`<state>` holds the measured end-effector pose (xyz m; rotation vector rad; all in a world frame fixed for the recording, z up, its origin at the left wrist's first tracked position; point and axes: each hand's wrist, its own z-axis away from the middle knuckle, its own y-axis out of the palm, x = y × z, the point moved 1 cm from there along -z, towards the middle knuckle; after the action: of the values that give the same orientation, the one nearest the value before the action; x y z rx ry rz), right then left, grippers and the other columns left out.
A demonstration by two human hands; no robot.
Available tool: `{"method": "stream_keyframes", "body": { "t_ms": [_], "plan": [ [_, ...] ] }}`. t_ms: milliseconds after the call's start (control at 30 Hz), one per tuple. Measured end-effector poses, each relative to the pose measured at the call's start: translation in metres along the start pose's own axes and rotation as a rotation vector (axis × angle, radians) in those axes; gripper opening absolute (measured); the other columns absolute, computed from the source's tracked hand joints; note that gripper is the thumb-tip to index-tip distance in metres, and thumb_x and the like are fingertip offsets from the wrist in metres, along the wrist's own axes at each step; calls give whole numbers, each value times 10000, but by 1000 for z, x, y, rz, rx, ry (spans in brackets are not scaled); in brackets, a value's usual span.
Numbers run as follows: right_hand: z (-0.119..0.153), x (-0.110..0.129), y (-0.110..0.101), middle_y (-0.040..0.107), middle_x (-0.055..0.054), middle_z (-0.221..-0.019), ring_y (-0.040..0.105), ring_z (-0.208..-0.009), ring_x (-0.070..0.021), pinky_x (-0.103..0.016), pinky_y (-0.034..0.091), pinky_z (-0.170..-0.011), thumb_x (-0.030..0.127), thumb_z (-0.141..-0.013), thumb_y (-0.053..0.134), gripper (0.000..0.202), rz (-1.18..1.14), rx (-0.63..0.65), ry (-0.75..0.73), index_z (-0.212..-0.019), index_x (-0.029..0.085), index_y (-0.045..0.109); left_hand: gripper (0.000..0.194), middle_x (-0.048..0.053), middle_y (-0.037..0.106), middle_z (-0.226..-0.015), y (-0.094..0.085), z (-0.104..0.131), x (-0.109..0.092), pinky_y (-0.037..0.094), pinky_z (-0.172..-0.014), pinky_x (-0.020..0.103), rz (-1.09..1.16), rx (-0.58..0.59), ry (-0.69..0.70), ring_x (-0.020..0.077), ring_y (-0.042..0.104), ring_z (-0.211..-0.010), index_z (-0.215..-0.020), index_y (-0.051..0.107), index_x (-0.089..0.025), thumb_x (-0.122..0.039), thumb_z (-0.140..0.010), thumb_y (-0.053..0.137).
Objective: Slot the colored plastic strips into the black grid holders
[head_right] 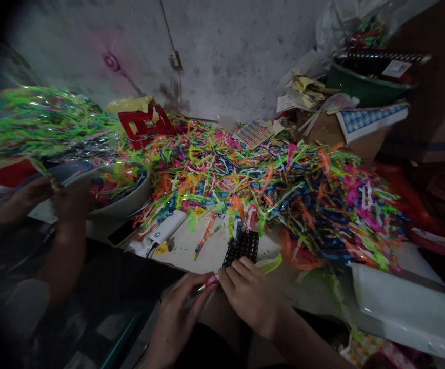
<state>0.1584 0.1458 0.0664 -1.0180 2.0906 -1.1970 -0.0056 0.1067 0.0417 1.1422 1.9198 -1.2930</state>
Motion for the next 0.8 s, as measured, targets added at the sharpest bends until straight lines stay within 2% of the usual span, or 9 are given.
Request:
{"method": "stream_keyframes", "body": {
  "t_ms": [167, 267, 333, 400, 533, 600, 667, 733, 800],
  "plan": [
    [1, 3, 6, 621, -35, -711, 565, -689, -186, -344, 446, -763, 82, -861, 501, 112, 44, 87, 2, -853, 152, 588, 150, 30, 667, -889, 7, 3, 2, 508, -724, 232, -36, 59, -59, 147, 637, -811, -991, 616, -232, -230, -856, 551],
    [-2, 6, 12, 627, -55, -707, 567, -688, -202, -373, 470, -784, 96, -850, 510, 114, 111, 120, 5, -815, 145, 607, 174, 35, 663, -915, 12, 4, 5, 500, -754, 271, -63, 110, -171, 167, 634, -837, -1007, 618, -244, -263, -857, 532],
    [-4, 7, 11, 638, -72, -725, 580, -732, -214, -395, 463, -858, 105, -851, 510, 117, 127, 109, -5, -840, 127, 625, 170, 29, 667, -883, 15, 4, 7, 494, -727, 276, -35, 135, -270, 168, 634, -795, -984, 625, -248, -303, -861, 520],
    [-6, 6, 5, 668, -99, -848, 589, -854, -224, -403, 427, -951, 114, -869, 485, 163, 94, 46, -35, -938, 105, 633, 171, 25, 669, -845, 17, 3, 12, 492, -708, 270, 93, 107, -345, 162, 630, -757, -935, 619, -229, -349, -840, 543],
    [4, 4, -8, 625, -99, -1161, 517, -1106, -218, -394, 393, -1011, 147, -922, 408, 293, -94, -127, -109, -1170, 124, 564, 316, 5, 657, -724, 22, -3, 22, 485, -670, 230, 580, -39, -505, 139, 620, -703, -840, 537, -189, -414, -695, 704],
    [12, 3, -4, 640, -82, -1118, 534, -1075, -186, -350, 427, -972, 140, -919, 419, 296, -231, -201, 17, -1186, 152, 548, 374, -12, 653, -694, 25, -5, 22, 467, -646, 205, 789, -60, -612, 118, 612, -674, -846, 497, -190, -401, -662, 746],
    [18, 2, 7, 639, -74, -1078, 553, -1036, -164, -305, 456, -927, 147, -906, 455, 276, -412, -235, 255, -1166, 172, 544, 362, -10, 668, -738, 28, -4, 18, 458, -662, 195, 909, -49, -666, 105, 612, -687, -872, 491, -191, -370, -685, 744],
    [20, 2, 21, 623, -74, -1089, 560, -1034, -155, -280, 470, -904, 184, -903, 479, 233, -630, -216, 453, -1124, 186, 553, 335, -2, 679, -781, 31, -3, 12, 459, -702, 201, 953, -34, -669, 107, 620, -722, -888, 516, -187, -344, -698, 743],
    [18, 4, 30, 620, -67, -1096, 568, -1032, -152, -264, 473, -894, 228, -912, 476, 189, -835, -171, 548, -1069, 199, 576, 331, 13, 688, -808, 34, -2, 8, 464, -757, 223, 966, -16, -661, 130, 631, -776, -906, 560, -178, -354, -696, 745]
  ]
}}
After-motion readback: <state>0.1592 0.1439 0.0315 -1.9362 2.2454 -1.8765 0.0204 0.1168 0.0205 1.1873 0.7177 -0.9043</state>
